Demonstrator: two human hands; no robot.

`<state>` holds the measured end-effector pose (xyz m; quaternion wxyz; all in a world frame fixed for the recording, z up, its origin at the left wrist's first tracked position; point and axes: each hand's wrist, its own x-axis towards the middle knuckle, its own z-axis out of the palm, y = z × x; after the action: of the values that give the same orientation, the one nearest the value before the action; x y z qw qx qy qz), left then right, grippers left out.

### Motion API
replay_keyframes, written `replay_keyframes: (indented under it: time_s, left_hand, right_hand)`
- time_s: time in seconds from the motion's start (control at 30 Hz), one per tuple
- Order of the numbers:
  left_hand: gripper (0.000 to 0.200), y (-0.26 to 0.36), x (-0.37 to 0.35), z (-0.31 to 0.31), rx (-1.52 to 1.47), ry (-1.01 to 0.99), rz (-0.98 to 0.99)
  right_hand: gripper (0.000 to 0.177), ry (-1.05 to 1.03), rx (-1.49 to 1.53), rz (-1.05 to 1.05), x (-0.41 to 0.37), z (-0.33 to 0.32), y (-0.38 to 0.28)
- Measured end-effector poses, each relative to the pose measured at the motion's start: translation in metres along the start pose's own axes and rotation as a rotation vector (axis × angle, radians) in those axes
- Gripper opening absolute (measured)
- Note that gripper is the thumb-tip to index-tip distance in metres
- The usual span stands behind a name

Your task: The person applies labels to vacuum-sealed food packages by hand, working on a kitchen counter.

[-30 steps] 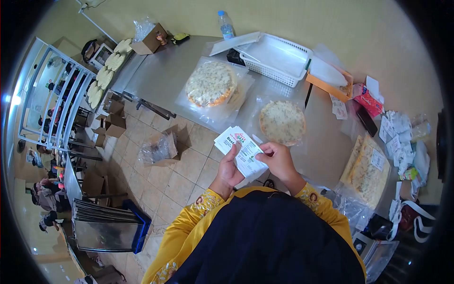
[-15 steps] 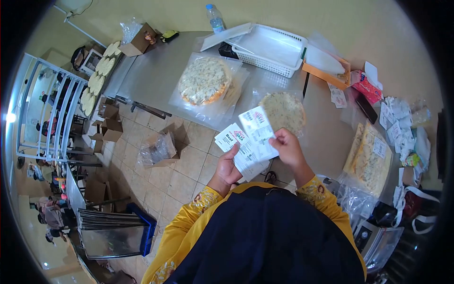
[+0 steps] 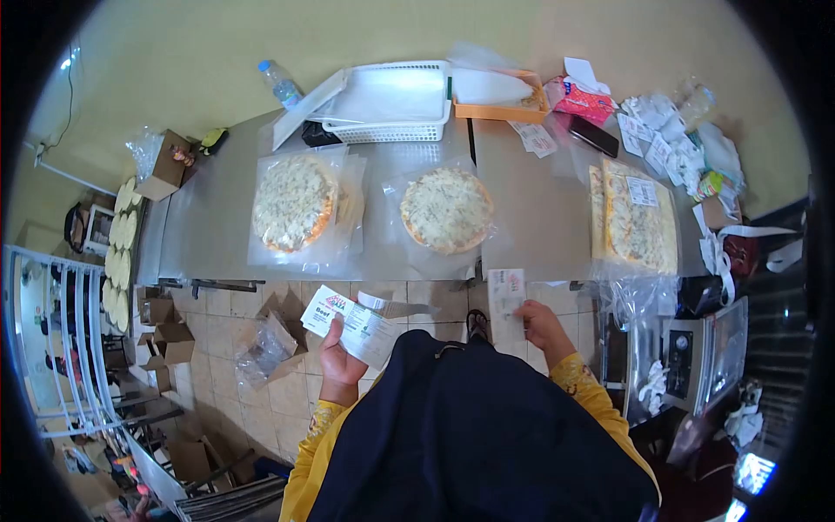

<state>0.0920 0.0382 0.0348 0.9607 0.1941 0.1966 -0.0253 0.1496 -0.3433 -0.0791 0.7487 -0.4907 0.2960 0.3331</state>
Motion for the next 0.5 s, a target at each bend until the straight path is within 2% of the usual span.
replay_keyframes:
  time_s: [0.1,0.13,0.23,0.33,0.4,0.5]
  left_hand:
    - [0.046,0.007,-0.005,0.004,0.045,-0.012,-0.034]
    - [0.046,0.008,-0.006,0.005,0.043,0.005,-0.055]
    - [0.046,0.014,-0.014,0.002,0.088,0.035,-0.082]
    - [0.047,0.021,-0.022,-0.003,0.086,0.016,-0.09]
    - [0.047,0.026,-0.027,-0.012,0.071,0.025,-0.078]
    - [0.047,0.031,-0.033,-0.025,0.064,0.03,-0.039]
  right_hand:
    - [0.015,0.011,0.079,-0.023,0.015,0.022,0.022]
    - [0.016,0.021,0.192,-0.058,0.024,0.032,0.027]
    - [0.018,0.06,0.222,-0.158,0.043,0.052,0.026]
    - [0.02,0.028,0.401,-0.362,0.064,0.077,0.021]
    - [0.019,0.077,0.43,-0.395,0.073,0.096,0.01]
    - [0.019,0.164,0.255,-0.347,0.078,0.116,-0.021]
